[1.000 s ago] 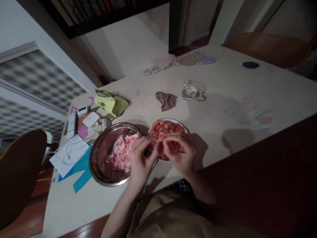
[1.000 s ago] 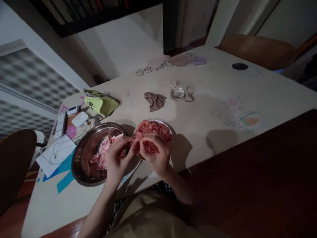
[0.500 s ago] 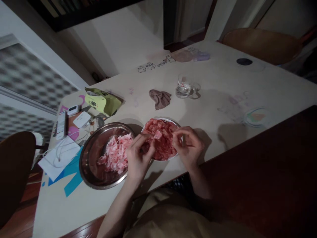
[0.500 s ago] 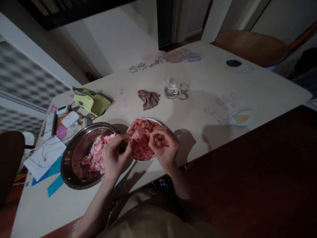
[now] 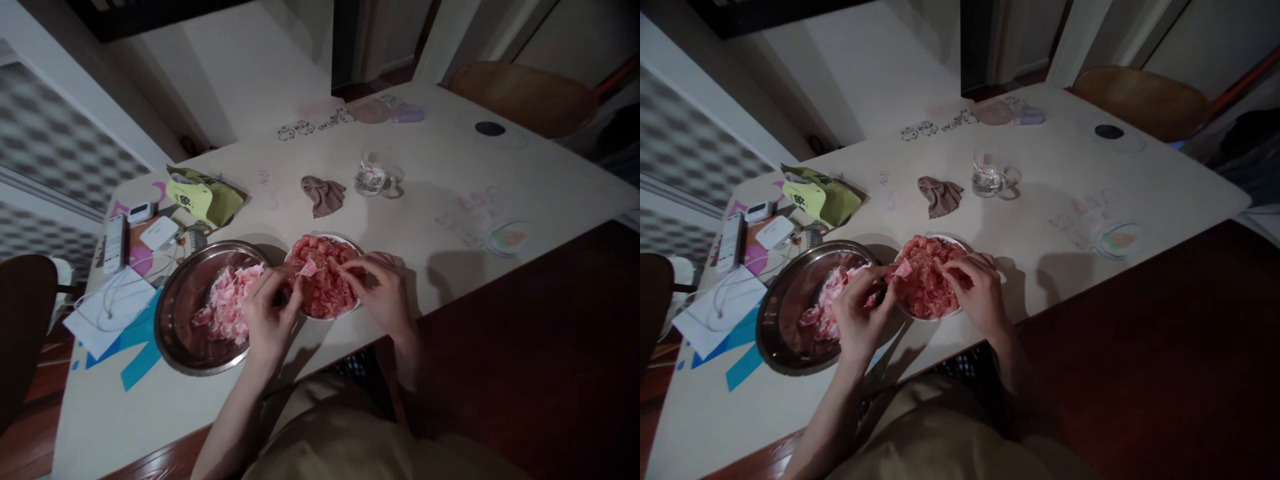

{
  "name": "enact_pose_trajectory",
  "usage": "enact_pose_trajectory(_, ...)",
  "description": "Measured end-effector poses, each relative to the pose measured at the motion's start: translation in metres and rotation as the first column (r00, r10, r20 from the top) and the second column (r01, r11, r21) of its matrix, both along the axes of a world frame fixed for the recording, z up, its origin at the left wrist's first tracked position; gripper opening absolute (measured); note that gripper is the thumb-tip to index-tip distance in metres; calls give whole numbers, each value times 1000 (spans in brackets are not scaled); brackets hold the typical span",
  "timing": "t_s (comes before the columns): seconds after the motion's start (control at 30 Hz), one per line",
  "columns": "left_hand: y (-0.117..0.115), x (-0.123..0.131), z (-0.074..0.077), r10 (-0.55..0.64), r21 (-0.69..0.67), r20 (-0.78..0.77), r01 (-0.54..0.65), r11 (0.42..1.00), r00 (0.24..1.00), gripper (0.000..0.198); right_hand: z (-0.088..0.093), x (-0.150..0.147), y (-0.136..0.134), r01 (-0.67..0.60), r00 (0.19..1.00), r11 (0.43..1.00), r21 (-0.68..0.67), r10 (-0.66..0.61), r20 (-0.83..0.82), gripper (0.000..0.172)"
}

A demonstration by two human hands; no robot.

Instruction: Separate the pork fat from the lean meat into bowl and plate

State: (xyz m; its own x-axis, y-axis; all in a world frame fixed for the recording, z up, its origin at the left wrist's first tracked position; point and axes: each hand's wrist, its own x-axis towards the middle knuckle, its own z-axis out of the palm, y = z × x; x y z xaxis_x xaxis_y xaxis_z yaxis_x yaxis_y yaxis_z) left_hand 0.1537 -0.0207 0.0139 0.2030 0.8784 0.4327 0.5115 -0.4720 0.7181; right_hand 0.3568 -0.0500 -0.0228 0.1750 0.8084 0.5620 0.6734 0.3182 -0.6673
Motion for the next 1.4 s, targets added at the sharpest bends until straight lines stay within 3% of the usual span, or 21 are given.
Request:
enact_pose_trajectory(0.33, -5, 3, 1, -48, 20, -19, 48, 999, 999, 15, 3, 0, -2, -20, 995, 1000, -15, 21, 96, 11)
enact_pose_trajectory(0.63, -12, 4, 2, -51, 48, -23, 52, 997, 998, 18, 19, -26, -15, -31, 998, 978, 208, 41, -41, 23)
enact_pose_trajectory(0.8, -16, 5, 2, -70, 53, -7, 70, 996, 998, 17, 21, -40, -17, -22, 1000, 975, 219, 24, -7, 31)
enact_pose_trajectory(1.07, -20, 8, 3, -159, -32, 112, 163, 986, 981, 14, 21, -41, -15, 18, 1000, 969, 245, -12, -27, 28)
enact_pose_trajectory(1.23, -23, 13, -1, -125, -14, 176, 129, 992, 976, 14, 22, -41, -18, 38, 997, 959, 279, -19, -69, 27)
enact_pose_trajectory(1.4, -25, 18, -7, -62, 101, 179, 44, 994, 982, 21, 24, -42, -18, 22, 994, 967, 253, 7, -113, 19)
